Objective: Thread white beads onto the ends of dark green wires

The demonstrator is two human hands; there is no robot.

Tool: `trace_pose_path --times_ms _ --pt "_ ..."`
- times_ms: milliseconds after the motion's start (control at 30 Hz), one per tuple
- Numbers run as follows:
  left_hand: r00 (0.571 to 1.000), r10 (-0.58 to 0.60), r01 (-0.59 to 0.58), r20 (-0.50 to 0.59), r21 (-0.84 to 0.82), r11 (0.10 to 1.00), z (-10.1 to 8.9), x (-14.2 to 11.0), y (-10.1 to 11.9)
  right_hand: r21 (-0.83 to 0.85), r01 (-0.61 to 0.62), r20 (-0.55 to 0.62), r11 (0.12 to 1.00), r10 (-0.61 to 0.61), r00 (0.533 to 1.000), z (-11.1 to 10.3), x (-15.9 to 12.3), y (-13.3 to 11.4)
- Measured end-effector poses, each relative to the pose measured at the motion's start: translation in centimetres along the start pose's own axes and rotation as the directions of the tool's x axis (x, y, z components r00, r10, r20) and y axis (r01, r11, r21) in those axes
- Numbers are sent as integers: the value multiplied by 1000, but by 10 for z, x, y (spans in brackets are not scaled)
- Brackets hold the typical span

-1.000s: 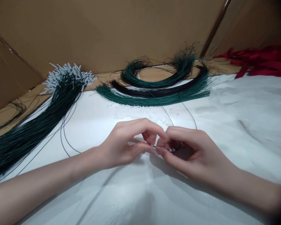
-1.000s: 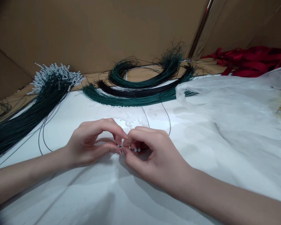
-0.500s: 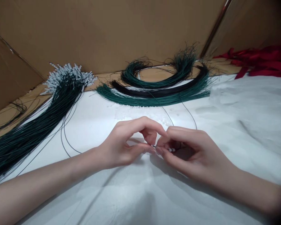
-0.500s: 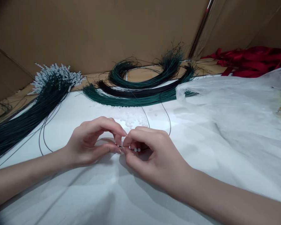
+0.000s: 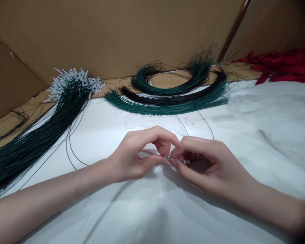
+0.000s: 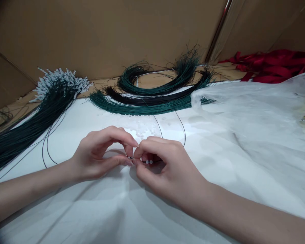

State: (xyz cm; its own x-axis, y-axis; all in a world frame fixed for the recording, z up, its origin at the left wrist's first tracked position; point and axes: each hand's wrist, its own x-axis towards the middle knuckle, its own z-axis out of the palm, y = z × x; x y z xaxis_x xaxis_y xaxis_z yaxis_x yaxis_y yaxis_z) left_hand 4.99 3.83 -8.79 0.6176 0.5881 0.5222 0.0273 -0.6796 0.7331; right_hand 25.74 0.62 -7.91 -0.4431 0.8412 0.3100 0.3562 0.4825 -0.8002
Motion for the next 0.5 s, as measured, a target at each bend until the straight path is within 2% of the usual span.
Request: trace_pose_path --times_ms 267,500 --pt "996 63 -56 -62 105 993 1 3 3 29 -75 5 997 75 997 -3 2 2" --pt "995 66 -58 -78 95 994 1 1 5 118 -141 -48 983 148 988 -4 3 2"
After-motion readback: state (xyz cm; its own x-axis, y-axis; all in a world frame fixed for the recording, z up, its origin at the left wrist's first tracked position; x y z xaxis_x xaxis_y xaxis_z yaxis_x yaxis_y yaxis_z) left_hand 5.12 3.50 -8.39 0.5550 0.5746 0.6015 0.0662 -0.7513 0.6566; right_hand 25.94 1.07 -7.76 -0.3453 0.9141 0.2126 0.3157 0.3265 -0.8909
